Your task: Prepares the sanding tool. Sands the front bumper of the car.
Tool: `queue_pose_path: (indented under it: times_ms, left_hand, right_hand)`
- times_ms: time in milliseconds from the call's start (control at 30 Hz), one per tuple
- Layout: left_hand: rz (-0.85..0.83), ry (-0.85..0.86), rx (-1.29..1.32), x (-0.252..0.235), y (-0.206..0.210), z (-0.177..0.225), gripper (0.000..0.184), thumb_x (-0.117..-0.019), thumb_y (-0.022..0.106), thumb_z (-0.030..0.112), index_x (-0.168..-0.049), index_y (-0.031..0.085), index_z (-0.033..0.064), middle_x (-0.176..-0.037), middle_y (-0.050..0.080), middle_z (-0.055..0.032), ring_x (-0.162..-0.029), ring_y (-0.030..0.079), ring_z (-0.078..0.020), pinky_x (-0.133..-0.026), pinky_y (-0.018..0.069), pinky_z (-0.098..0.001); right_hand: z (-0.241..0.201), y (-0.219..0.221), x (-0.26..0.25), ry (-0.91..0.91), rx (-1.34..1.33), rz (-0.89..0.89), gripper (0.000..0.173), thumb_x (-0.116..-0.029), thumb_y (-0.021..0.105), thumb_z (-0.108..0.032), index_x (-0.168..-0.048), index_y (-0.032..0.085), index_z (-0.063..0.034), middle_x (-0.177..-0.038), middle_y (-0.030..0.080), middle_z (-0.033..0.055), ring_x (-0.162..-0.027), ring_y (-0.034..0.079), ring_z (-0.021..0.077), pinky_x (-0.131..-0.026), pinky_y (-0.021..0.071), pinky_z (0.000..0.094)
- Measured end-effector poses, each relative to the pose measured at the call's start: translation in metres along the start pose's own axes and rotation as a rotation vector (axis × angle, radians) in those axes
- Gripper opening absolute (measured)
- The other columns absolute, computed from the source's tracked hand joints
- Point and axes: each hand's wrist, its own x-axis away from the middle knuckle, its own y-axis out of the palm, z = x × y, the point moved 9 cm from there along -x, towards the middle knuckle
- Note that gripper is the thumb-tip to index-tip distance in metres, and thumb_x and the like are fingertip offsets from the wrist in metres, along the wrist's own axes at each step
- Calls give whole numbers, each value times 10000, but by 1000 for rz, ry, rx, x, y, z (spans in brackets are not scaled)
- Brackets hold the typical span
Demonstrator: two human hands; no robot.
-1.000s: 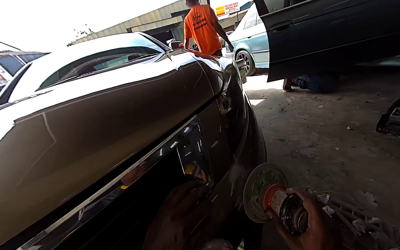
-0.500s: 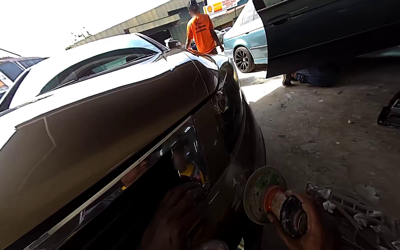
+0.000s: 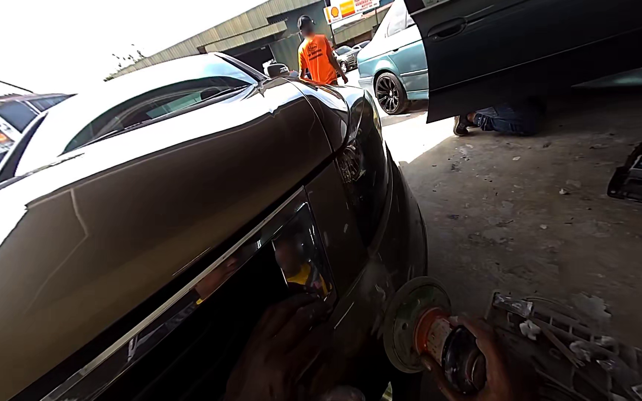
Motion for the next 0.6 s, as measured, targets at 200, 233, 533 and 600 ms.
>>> queue_pose_path:
  times_ms: [200,233,533,600]
  left_hand:
    - [0,0,0,-1,-1,1,656,-842,558,820,-1029,740,218,-1246,694,9,-1294,561,-173,-1089,434,-345]
    - [0,1,1,0,-1,1,653,-843,562,817,-1033,741,218,-1247,694,10,-1295,559,-174,-1090,432,-345]
    - [-1,-8,4,0,-1,0,644,-845,563,813,-1029,743,222,-1246,697,13,-1294,561,-175,-1089,431,-348]
    - [2,-2,-2,0,-1,1,646,-847,559,814,-1029,740,221,-1246,696,13,-1296,561,-175,-1089,435,-352]
  right_hand:
    - [-4,1,4,-4,-4,-28,686,-789,762,-623,-1201,611,-95,-1019,731,111,-846,693,160,-700,555,296]
    - [-4,1,5,-1,-4,-31,682,-791,760,-619,-1199,610,-94,-1017,730,115,-844,692,160,-700,553,291]
    - [-4,2,6,0,23,-35,674,-785,763,-621,-1195,617,-107,-1010,724,124,-826,696,179,-665,555,306]
    - [-1,1,6,18,40,-21,682,-775,767,-612,-1185,626,-86,-1003,726,137,-808,693,193,-657,551,320]
